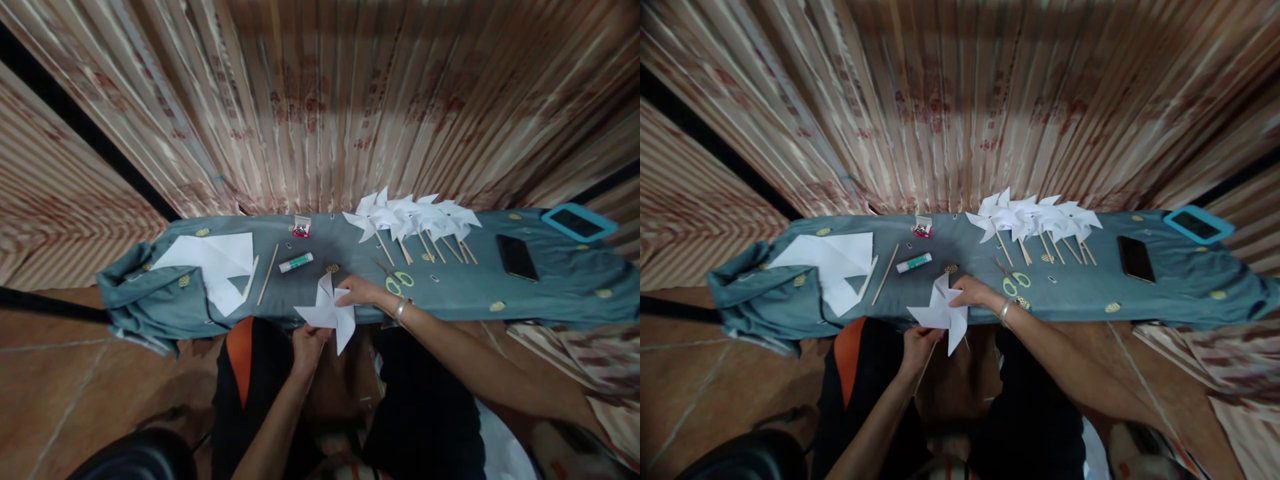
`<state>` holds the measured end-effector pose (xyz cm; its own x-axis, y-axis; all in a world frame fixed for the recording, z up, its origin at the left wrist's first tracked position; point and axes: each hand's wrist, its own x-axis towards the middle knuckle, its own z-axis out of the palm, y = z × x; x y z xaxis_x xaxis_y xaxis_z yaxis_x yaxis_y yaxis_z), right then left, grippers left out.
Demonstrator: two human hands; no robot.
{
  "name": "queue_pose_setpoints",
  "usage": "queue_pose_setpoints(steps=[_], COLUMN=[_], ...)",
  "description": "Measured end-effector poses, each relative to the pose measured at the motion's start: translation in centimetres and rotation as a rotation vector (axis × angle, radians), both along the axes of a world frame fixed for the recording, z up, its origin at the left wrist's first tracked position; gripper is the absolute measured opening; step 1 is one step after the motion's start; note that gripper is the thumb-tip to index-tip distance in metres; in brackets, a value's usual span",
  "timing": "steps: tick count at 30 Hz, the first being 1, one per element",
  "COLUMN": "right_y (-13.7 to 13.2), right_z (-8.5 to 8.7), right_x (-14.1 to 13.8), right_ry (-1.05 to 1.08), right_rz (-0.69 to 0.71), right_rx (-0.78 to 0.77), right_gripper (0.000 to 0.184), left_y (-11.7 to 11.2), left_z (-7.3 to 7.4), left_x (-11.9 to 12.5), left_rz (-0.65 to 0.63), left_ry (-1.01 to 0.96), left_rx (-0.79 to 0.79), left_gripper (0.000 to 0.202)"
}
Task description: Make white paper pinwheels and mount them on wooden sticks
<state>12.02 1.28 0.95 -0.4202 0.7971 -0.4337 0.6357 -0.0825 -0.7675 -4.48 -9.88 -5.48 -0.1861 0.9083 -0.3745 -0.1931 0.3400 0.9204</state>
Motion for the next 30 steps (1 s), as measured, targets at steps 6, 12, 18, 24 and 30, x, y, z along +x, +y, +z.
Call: queue_pose_setpoints(steps=[6, 12, 18, 24, 30], right_y=[0.7, 1.3, 1.7, 2.2, 1.9], right_z=[1.4, 2.2, 2.3, 2.2, 2.3], right_x=[-1.1, -1.7, -2.0, -1.8, -1.5], right_ry=[-0.183, -0.279, -0.307, -0.353, -0.368], right_rz=[0.212, 0.333, 0.401, 0.429, 0.426], right_rx=[0.107, 0.124, 0.117, 0.102, 0.092], right_gripper=[0.005, 0.004, 0.008, 0.012, 0.015], left_y=[0.1, -0.1, -0.5, -0.2, -0.3], left_z=[-0.5, -0.2, 0.4, 0.4, 0.6], left_x=[0.4, 0.6, 0.9, 0.9, 1.4], left_rz=[0.058, 0.072, 0.084, 0.104, 0.136], left_ry=[-0.014, -0.066, -0.120, -0.156, -0.218], left_rx=[-0.045, -0.057, -0.088, -0.115, -0.144], left_gripper=[0.010, 0.011, 0.017, 0.020, 0.023])
